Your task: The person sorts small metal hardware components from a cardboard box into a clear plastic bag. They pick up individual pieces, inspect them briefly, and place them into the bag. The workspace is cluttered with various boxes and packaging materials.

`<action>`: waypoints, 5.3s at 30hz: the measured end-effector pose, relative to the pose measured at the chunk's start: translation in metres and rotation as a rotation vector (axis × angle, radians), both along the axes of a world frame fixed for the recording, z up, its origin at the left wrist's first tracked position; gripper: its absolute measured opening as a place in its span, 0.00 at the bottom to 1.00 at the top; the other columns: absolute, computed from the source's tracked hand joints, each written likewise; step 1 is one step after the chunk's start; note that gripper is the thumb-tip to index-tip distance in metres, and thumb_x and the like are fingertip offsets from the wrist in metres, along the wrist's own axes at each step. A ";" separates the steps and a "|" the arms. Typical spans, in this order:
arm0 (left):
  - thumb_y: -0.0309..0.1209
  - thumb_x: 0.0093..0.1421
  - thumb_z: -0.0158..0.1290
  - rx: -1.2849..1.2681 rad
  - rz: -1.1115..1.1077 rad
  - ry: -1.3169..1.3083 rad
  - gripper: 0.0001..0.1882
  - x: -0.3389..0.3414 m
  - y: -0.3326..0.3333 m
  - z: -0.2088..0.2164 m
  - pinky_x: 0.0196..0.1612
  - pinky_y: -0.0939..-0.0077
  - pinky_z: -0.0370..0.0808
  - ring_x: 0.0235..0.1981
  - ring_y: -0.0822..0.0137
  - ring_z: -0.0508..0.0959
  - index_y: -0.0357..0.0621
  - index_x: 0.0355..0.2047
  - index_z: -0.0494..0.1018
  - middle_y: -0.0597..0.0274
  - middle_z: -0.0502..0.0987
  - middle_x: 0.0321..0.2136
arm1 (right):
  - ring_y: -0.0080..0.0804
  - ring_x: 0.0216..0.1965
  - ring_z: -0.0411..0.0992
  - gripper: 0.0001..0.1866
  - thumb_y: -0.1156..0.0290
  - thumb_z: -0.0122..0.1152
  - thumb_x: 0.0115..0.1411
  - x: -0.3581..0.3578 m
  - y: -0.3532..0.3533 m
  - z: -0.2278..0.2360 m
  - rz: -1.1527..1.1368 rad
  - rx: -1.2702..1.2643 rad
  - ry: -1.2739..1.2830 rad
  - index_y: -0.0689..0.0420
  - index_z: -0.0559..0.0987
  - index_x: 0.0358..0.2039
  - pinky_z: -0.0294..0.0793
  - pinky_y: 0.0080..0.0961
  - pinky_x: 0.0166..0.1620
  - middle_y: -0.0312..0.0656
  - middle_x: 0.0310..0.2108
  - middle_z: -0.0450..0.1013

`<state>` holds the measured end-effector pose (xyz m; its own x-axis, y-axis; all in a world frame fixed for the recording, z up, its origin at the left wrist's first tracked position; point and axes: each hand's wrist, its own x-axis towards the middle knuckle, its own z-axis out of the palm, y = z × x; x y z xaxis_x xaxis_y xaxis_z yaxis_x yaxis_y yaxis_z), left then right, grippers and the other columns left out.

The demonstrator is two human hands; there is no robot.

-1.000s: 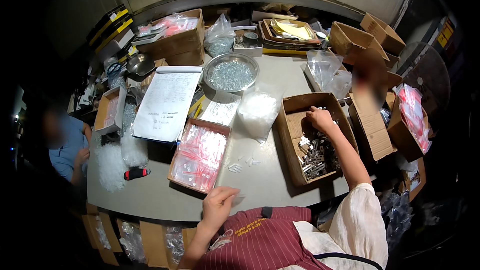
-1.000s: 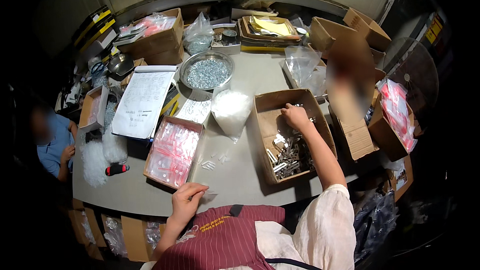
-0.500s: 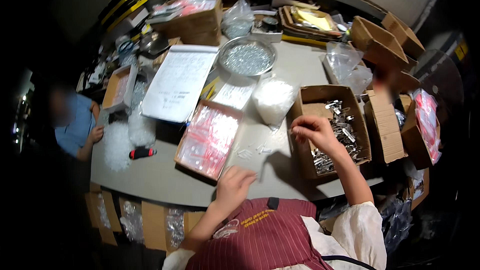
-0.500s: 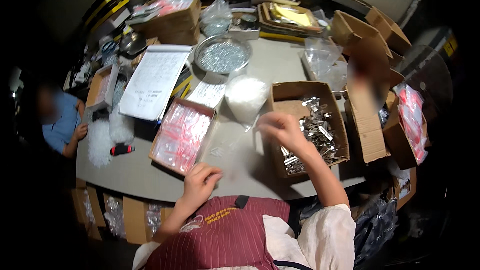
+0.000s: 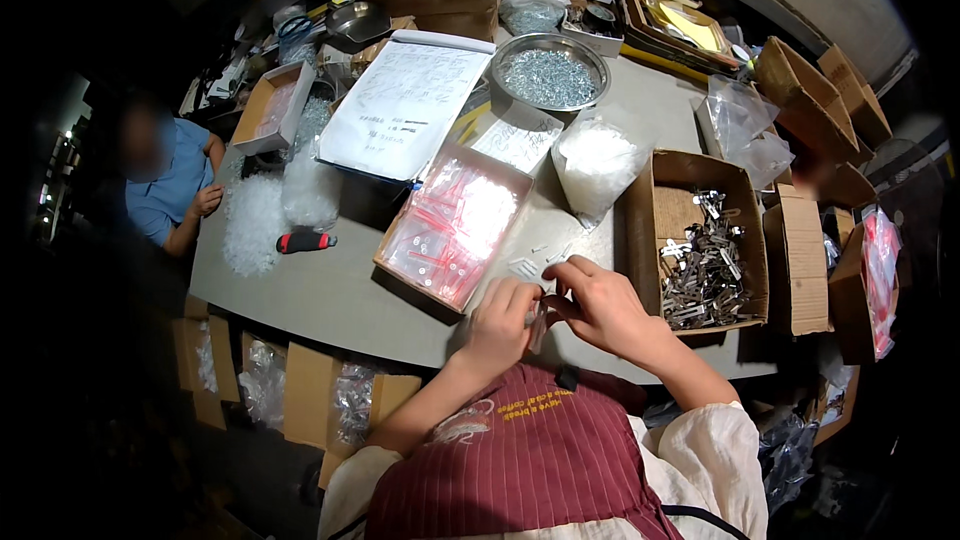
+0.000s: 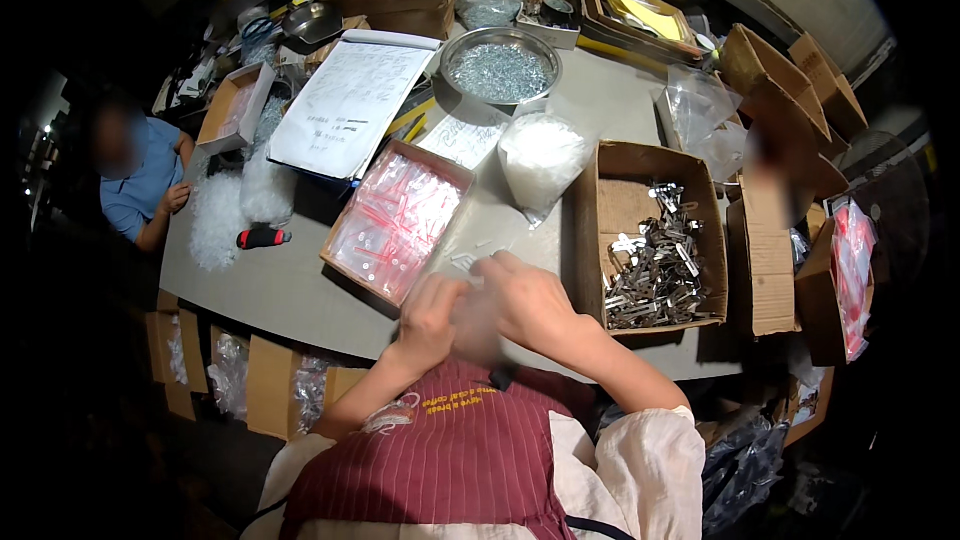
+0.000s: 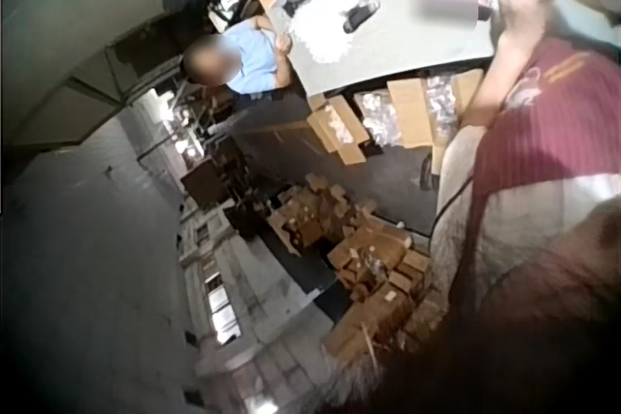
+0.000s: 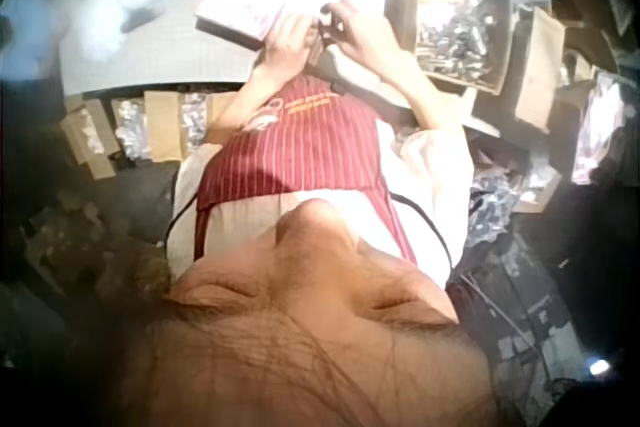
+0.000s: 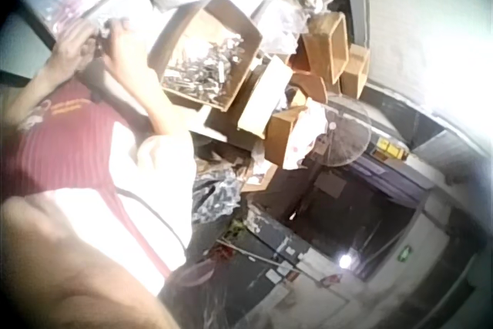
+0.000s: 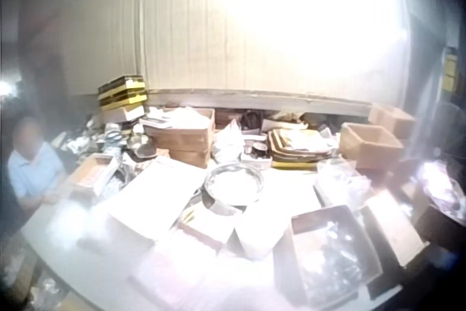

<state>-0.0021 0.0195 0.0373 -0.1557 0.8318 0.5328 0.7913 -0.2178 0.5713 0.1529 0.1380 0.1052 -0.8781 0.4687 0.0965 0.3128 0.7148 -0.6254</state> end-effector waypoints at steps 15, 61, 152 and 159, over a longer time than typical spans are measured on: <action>0.27 0.41 0.66 0.005 -0.092 -0.002 0.37 -0.002 0.009 -0.002 0.48 0.56 0.75 0.44 0.48 0.77 0.42 0.55 0.69 0.51 0.76 0.42 | 0.25 0.26 0.75 0.10 0.75 0.66 0.59 0.000 0.010 -0.039 0.045 -0.469 -0.125 0.63 0.77 0.39 0.75 0.27 0.31 0.42 0.25 0.78; 0.35 0.50 0.70 -0.291 -0.275 -0.545 0.39 -0.014 -0.002 -0.038 0.60 0.62 0.71 0.57 0.50 0.74 0.35 0.59 0.67 0.48 0.72 0.55 | 0.53 0.60 0.68 0.10 0.79 0.67 0.53 0.002 -0.004 -0.021 0.068 0.167 0.343 0.61 0.78 0.36 0.69 0.45 0.59 0.50 0.55 0.73; 0.25 0.67 0.53 0.008 0.475 -0.765 0.07 -0.086 -0.136 0.035 0.35 0.78 0.79 0.32 0.74 0.83 0.34 0.41 0.76 0.60 0.84 0.30 | 0.17 0.30 0.72 0.07 0.74 0.64 0.65 -0.147 -0.080 -0.046 0.245 -0.799 0.412 0.62 0.76 0.37 0.71 0.17 0.34 0.33 0.28 0.74; 0.28 0.69 0.52 -0.052 0.531 -0.748 0.07 -0.079 -0.139 0.032 0.32 0.76 0.78 0.29 0.72 0.83 0.37 0.42 0.76 0.57 0.83 0.27 | 0.17 0.32 0.72 0.08 0.72 0.65 0.66 -0.139 -0.080 -0.041 0.233 -0.746 0.433 0.62 0.76 0.38 0.71 0.17 0.35 0.33 0.30 0.74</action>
<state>-0.0811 -0.1191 0.0690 -0.8135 0.5723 0.1033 0.2004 0.1091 0.9736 0.0139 0.0581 0.0644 -0.9163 0.3560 0.1835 -0.1615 0.0908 -0.9827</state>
